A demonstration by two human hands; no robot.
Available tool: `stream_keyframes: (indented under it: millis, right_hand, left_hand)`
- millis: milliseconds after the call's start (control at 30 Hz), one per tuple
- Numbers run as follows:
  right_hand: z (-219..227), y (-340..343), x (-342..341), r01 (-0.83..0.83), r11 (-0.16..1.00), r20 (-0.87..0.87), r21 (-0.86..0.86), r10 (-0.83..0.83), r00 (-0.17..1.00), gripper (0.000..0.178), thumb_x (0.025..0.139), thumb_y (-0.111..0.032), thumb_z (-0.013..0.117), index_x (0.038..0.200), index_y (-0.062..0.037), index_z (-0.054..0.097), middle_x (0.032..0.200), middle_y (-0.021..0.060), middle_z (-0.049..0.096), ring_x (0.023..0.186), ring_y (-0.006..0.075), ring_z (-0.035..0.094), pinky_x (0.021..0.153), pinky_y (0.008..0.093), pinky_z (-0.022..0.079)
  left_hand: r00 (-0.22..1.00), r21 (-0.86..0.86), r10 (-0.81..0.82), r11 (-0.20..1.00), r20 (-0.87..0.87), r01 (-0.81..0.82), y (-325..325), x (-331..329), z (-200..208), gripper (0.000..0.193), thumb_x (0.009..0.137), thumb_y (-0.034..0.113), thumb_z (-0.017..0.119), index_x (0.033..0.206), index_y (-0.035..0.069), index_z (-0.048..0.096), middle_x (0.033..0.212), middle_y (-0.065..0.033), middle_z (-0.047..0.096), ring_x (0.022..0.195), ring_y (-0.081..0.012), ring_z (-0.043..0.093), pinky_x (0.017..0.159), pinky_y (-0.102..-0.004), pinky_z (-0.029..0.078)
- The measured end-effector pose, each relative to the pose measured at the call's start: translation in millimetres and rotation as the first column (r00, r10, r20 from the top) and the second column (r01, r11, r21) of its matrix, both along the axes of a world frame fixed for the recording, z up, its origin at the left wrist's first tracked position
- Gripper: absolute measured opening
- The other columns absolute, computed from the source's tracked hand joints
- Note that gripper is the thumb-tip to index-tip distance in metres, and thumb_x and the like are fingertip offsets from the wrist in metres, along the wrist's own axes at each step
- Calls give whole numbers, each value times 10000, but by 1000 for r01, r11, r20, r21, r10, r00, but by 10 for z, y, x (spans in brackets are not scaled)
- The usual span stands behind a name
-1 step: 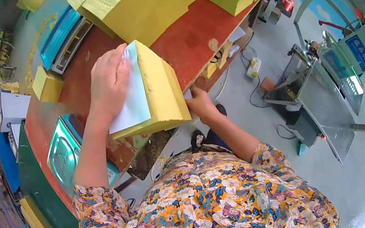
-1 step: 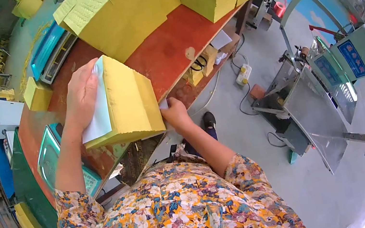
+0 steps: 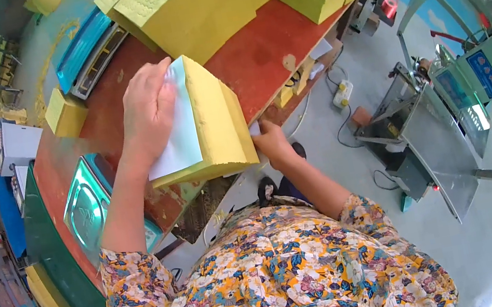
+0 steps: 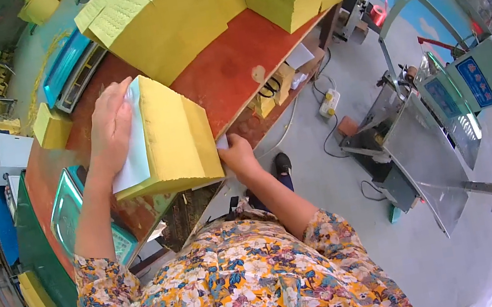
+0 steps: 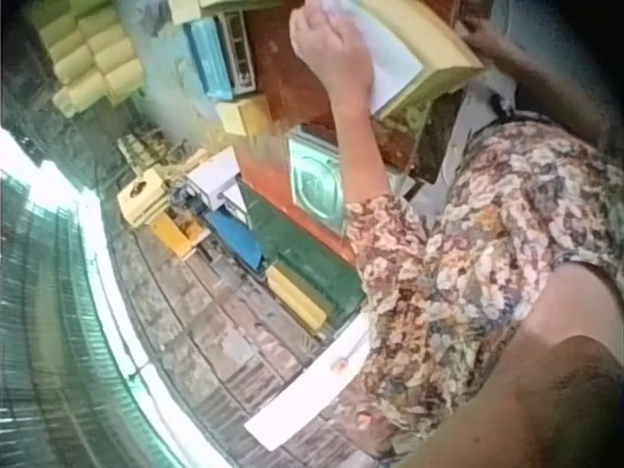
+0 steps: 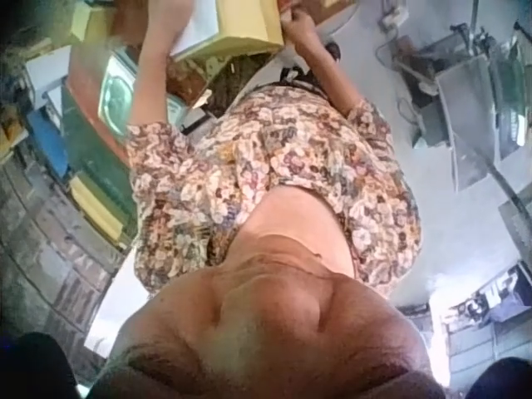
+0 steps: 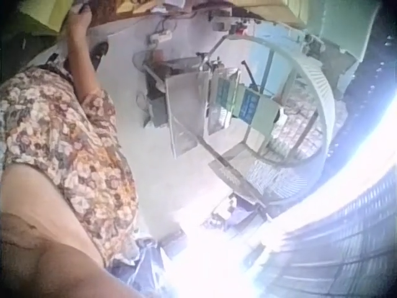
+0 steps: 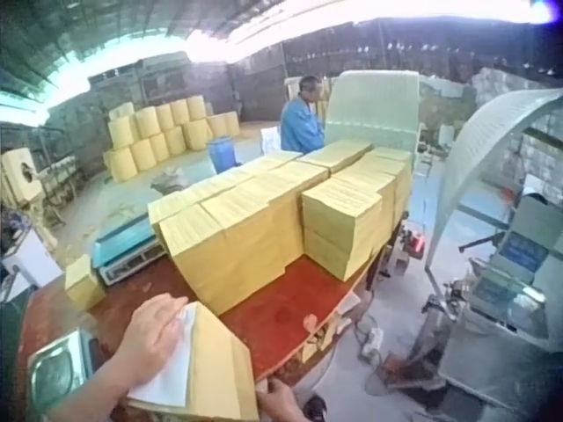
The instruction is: Placing separator sheets on paper stacks and using a machine to band them.
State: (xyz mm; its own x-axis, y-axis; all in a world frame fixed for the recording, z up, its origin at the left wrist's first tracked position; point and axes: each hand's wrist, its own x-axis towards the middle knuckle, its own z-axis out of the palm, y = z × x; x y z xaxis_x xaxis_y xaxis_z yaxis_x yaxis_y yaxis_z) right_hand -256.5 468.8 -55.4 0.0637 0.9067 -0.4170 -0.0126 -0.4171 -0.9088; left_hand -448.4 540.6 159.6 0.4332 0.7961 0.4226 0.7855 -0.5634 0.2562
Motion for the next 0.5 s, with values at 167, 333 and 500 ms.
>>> stream_keyframes:
  millis: [167,333,500]
  right_hand:
    - [182,-143,-129,107,994,-163,12,-104,981,306,797,-36,662,1077,60,587,988,135,668,883,192,637,766,324,505]
    - [366,-336,-209,191,964,-144,184,-166,976,275,793,-49,644,1052,14,576,972,156,667,886,204,635,786,347,500]
    - [715,-670,225,96,944,12,316,-105,994,284,827,-93,621,1086,-21,528,940,233,635,916,305,649,799,392,491]
  left_hand:
    - [953,56,301,951,44,-303,-108,-305,-27,563,955,367,475,1415,50,404,1350,-232,487,1292,-341,437,1081,-417,338]
    - [690,-763,544,646,478,19,-283,-543,-150,662,972,584,353,1459,136,377,1429,-75,447,1292,-216,455,1070,-363,356]
    - [299,-799,784,377,545,469,-578,-596,-512,573,959,542,468,1294,79,514,1199,-72,605,1031,-197,629,857,-335,546]
